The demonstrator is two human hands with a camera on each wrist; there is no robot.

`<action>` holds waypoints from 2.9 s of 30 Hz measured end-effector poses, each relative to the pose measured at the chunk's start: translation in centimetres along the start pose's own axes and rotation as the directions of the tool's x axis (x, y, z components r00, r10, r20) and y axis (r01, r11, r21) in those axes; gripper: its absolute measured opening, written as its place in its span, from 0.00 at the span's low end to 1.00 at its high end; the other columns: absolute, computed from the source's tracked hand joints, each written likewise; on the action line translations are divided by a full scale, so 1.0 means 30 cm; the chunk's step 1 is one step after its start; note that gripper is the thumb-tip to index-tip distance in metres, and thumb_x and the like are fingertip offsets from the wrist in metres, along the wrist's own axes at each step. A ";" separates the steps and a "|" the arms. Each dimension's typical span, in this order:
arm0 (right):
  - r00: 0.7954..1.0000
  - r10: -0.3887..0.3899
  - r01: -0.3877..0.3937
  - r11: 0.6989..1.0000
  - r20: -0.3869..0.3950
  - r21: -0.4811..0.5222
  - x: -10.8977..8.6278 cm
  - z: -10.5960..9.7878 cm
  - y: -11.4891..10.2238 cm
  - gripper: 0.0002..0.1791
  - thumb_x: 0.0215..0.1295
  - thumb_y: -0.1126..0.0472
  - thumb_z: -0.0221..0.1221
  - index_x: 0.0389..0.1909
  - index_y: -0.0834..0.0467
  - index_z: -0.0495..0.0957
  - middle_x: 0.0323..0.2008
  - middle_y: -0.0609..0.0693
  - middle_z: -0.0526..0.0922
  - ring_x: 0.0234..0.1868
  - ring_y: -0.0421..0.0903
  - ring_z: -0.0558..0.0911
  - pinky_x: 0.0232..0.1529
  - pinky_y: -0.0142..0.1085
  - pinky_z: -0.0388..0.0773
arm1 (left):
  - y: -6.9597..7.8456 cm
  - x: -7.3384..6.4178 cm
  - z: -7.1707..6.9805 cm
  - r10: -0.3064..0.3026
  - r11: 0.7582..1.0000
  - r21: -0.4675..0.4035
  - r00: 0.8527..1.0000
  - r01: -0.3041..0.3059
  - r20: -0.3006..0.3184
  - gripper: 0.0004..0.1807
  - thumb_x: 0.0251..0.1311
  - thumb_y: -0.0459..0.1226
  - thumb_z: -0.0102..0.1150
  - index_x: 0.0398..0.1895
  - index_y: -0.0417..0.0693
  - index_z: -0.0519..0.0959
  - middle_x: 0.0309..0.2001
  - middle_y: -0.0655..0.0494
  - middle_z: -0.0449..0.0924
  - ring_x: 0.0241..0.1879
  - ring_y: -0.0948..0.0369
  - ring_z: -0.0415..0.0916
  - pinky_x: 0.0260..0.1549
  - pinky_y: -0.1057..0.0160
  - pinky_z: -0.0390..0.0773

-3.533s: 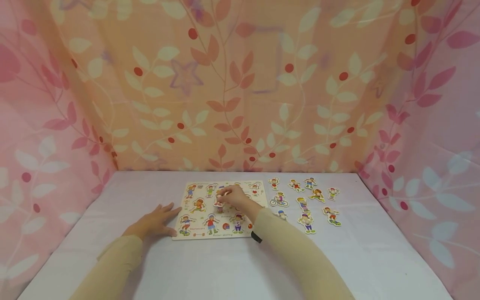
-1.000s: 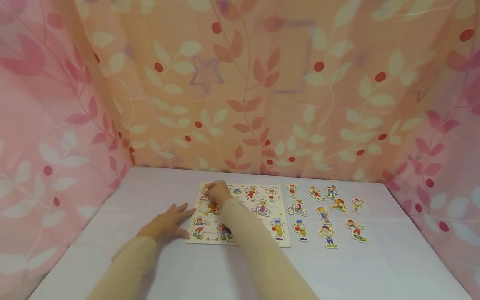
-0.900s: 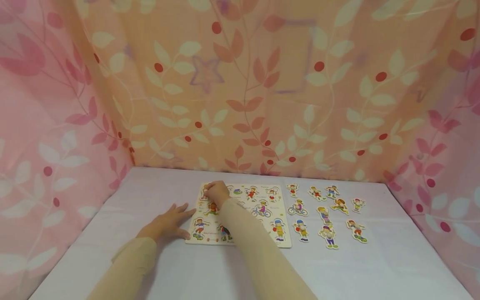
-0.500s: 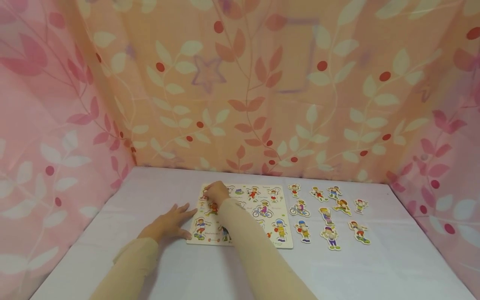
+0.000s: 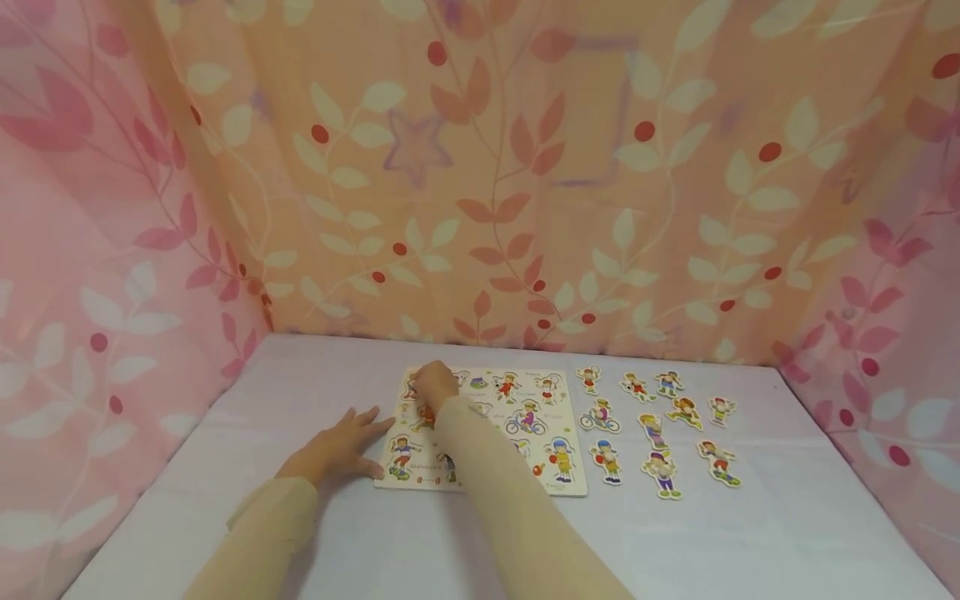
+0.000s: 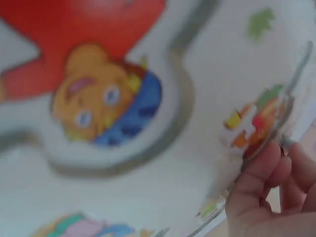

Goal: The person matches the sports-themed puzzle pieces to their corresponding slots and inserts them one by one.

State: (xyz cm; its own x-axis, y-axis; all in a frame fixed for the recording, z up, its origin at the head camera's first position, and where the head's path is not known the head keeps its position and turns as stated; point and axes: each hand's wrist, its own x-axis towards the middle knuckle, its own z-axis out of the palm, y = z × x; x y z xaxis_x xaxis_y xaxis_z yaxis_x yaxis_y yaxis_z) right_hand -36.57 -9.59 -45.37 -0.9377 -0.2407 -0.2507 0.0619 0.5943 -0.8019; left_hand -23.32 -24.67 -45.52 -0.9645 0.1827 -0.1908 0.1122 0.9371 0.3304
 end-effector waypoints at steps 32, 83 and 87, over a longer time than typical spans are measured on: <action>0.989 -0.144 0.145 0.960 -0.021 0.237 -0.162 -0.307 0.020 0.20 0.71 0.59 0.55 0.61 0.60 0.73 0.38 0.54 0.79 0.25 0.45 0.71 0.31 0.41 0.73 | -0.095 0.070 -0.030 0.047 0.999 0.023 0.999 -0.047 0.015 0.49 0.44 0.55 0.71 0.71 0.49 0.66 0.72 0.38 0.56 0.69 0.29 0.45 0.56 0.26 0.57; 0.986 -0.133 0.145 0.981 -0.099 0.126 -0.408 -0.750 0.286 0.24 0.73 0.57 0.53 0.66 0.62 0.67 0.46 0.60 0.80 0.39 0.54 0.78 0.39 0.40 0.75 | -0.120 0.073 -0.012 0.076 0.995 0.069 0.997 -0.076 -0.007 0.50 0.44 0.61 0.68 0.70 0.48 0.66 0.71 0.35 0.56 0.67 0.27 0.46 0.55 0.26 0.58; 0.985 -0.132 0.145 0.982 -0.107 0.121 -0.413 -0.763 0.296 0.25 0.73 0.57 0.53 0.66 0.62 0.66 0.46 0.60 0.79 0.38 0.52 0.78 0.38 0.38 0.76 | -0.134 0.075 -0.011 0.069 0.996 0.064 0.998 -0.068 -0.003 0.51 0.44 0.61 0.68 0.70 0.47 0.66 0.71 0.35 0.56 0.67 0.26 0.46 0.55 0.25 0.57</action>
State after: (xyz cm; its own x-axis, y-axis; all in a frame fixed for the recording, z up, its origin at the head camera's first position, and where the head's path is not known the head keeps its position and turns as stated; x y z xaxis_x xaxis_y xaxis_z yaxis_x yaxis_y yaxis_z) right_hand -32.23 16.22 -36.96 -0.9687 -0.2338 -0.0831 -0.0338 0.4560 -0.8893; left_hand -26.03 -28.13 -46.99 -0.9553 0.2457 -0.1645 0.1930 0.9396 0.2826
